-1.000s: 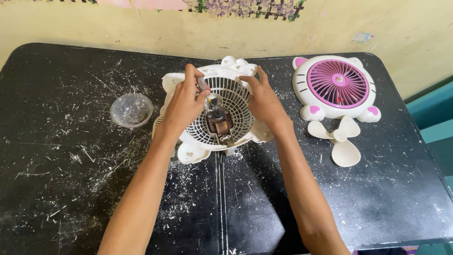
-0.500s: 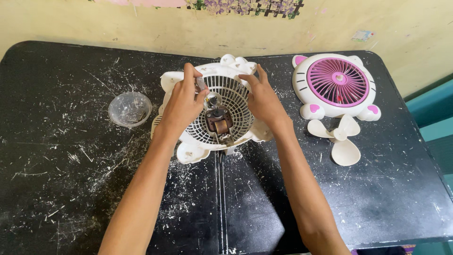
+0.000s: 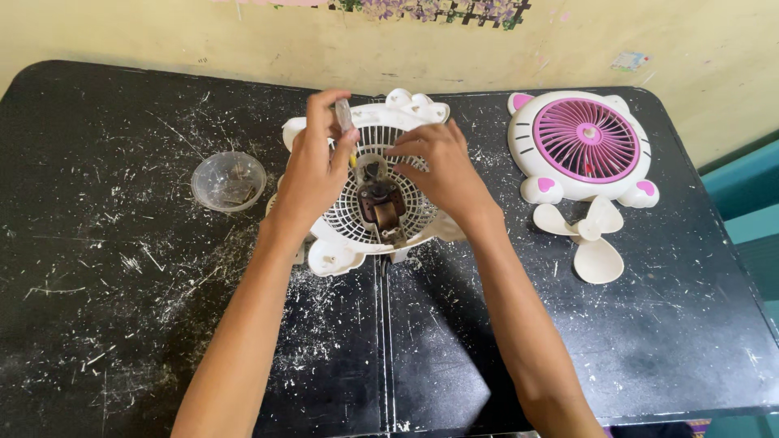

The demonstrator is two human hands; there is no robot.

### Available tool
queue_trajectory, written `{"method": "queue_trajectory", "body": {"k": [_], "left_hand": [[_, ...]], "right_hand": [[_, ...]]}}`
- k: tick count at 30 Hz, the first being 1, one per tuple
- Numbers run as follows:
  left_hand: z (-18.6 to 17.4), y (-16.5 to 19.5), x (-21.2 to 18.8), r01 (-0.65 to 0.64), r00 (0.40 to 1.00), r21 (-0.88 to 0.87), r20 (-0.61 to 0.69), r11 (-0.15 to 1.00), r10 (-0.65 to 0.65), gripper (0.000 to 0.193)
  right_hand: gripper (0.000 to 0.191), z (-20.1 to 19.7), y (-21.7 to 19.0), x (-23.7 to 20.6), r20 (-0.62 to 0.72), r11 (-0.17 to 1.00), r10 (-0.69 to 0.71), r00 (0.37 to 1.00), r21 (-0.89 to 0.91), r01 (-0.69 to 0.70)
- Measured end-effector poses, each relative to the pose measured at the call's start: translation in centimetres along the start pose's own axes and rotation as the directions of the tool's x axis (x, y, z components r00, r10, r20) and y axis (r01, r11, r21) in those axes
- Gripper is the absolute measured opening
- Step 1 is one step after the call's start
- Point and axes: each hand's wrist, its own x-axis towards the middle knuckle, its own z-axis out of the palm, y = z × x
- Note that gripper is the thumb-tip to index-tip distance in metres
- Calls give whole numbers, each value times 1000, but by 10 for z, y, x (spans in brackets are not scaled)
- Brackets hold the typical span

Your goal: The person works on a small cat-shaped desk fan lying on a table, manipulating the motor and internal components inside the rear housing and unscrewing small parts by hand. They place removed screws and small hardware into a clear plastic bowl and press components back into the fan housing.

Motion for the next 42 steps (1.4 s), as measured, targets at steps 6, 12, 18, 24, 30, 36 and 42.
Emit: {"method": "queue_trajectory", "body": {"k": [6,12,18,24,30,36,42], "left_hand": [[-19,11,-1,52,997,-20,-48,998,-53,42],[-39,6,-11,141,987,99,-91,985,-132,40],[-67,-5,-29,153,967,100,-218,983,-129,39],[-98,-18,-44,350,892,89,-337,933,-302,32],[-115,-27,-57,349,911,400,-355,847,-208,31],[-131,-25,-67,621,782,332,-321,710,-534,30],[-127,-32,-77,514,857,466,-237,720,-458,28]], "right_hand": [[17,12,-23,4,100,973,-95,990,221,71],[18,16,-31,2,39,956,-121,992,275,106],[29,13,-63,0,22,949,-175,984,270,163],[59,38,-106,22,90,943,-312,946,152,296],[87,82,-145,50,441,850,-202,875,-365,380],[97,111,-150,57,644,688,56,763,-579,437],[105,114,-142,61,644,814,0,765,-445,374]]}}
